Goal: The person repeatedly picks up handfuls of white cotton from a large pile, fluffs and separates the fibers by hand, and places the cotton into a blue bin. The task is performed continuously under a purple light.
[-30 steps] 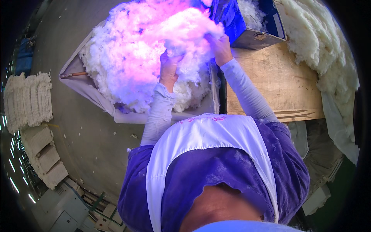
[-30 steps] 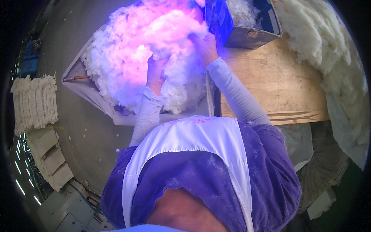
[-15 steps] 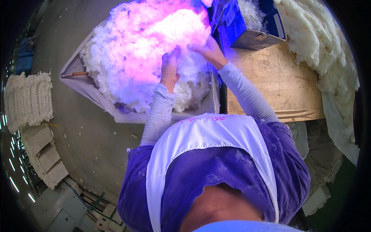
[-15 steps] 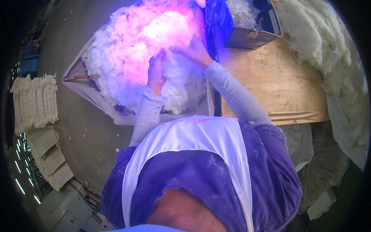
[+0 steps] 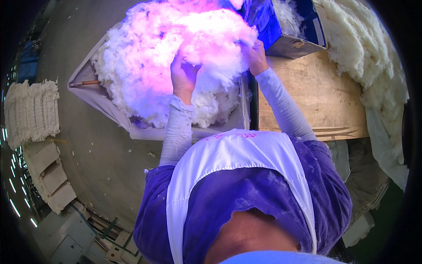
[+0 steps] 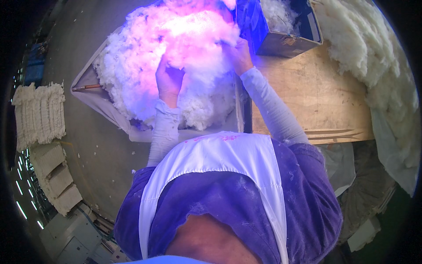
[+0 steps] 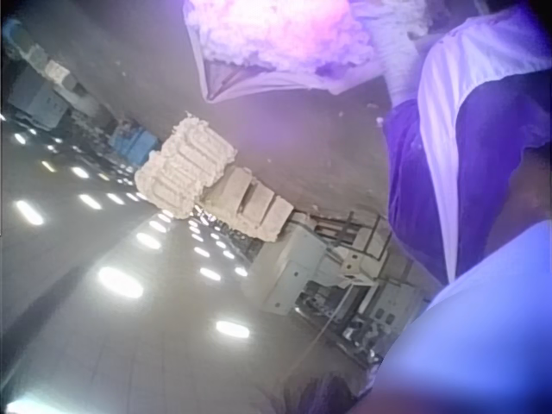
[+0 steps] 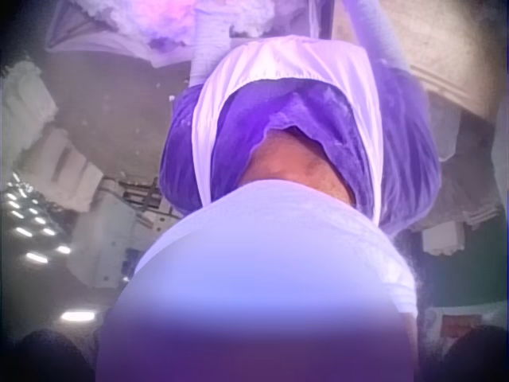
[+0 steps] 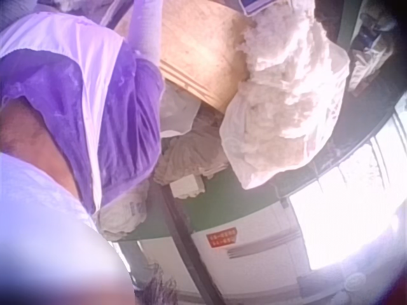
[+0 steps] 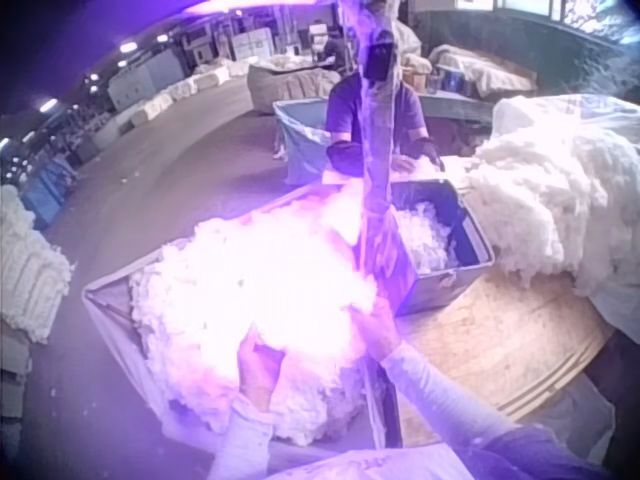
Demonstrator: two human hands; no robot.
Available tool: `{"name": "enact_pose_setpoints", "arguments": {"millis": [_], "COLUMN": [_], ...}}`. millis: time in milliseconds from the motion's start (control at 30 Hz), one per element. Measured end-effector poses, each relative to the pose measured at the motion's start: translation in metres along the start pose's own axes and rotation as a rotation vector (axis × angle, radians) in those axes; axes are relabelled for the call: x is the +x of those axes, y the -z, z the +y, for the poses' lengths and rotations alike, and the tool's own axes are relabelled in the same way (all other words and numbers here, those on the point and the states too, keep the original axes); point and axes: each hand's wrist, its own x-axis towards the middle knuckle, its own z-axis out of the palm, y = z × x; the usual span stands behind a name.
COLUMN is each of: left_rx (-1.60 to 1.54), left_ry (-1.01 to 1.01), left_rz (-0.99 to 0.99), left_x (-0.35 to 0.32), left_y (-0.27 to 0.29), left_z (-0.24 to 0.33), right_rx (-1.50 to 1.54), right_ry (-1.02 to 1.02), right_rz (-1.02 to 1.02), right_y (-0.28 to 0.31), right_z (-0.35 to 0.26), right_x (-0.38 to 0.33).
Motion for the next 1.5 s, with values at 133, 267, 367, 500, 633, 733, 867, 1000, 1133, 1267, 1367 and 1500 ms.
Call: {"name": "enact_pose_setpoints", "arguments": {"millis": [133, 267, 367, 500, 633, 733, 867, 1000, 1133, 1267, 1367, 1500], "left_rx": [0.002, 0.305, 0.298, 0.089, 0.062, 0.167, 0.341, 0.201, 0.637, 0.616, 0.307, 0.199], "left_ry": [0.093, -0.008, -0.148, -0.115, -0.052, -0.153, -0.208, -0.015, -0.069, -0.063, -0.004, -0.045], "left_rz": [-0.076, 0.095, 0.282, 0.205, 0.177, 0.336, 0.214, 0.024, -0.210, -0.142, 0.095, 0.146], "left_x": [0.000, 0.007, 0.010, 0.007, 0.008, 0.006, -0.010, -0.023, -0.026, -0.018, -0.013, -0.007], "left_y": [-0.007, -0.006, -0.003, 0.008, 0.011, 0.002, -0.011, -0.024, -0.026, -0.011, 0.005, 0.017], "left_z": [0.007, -0.005, -0.013, -0.005, -0.003, -0.014, -0.013, -0.015, -0.034, -0.037, -0.026, -0.016], "right_rx": [-0.214, -0.295, -0.182, 0.206, 0.277, 0.184, 0.165, -0.054, -0.010, 0.049, 0.020, 0.106], "right_ry": [0.192, 0.207, 0.086, -0.189, -0.224, -0.210, -0.153, 0.125, 0.179, -0.016, -0.049, -0.119], "right_rz": [-0.262, -0.393, -0.209, 0.056, 0.179, 0.212, 0.180, 0.181, 0.097, 0.102, 0.179, 0.237], "right_y": [-0.005, -0.012, -0.008, 0.000, -0.004, -0.005, -0.003, -0.012, -0.026, -0.022, -0.012, -0.001], "right_z": [0.002, 0.008, 0.007, 0.005, 0.007, 0.009, 0.007, 0.006, 0.003, -0.004, -0.008, -0.008], "right_x": [-0.002, -0.008, -0.010, -0.009, -0.007, -0.007, -0.007, -0.006, -0.011, -0.014, -0.010, -0.003]}}
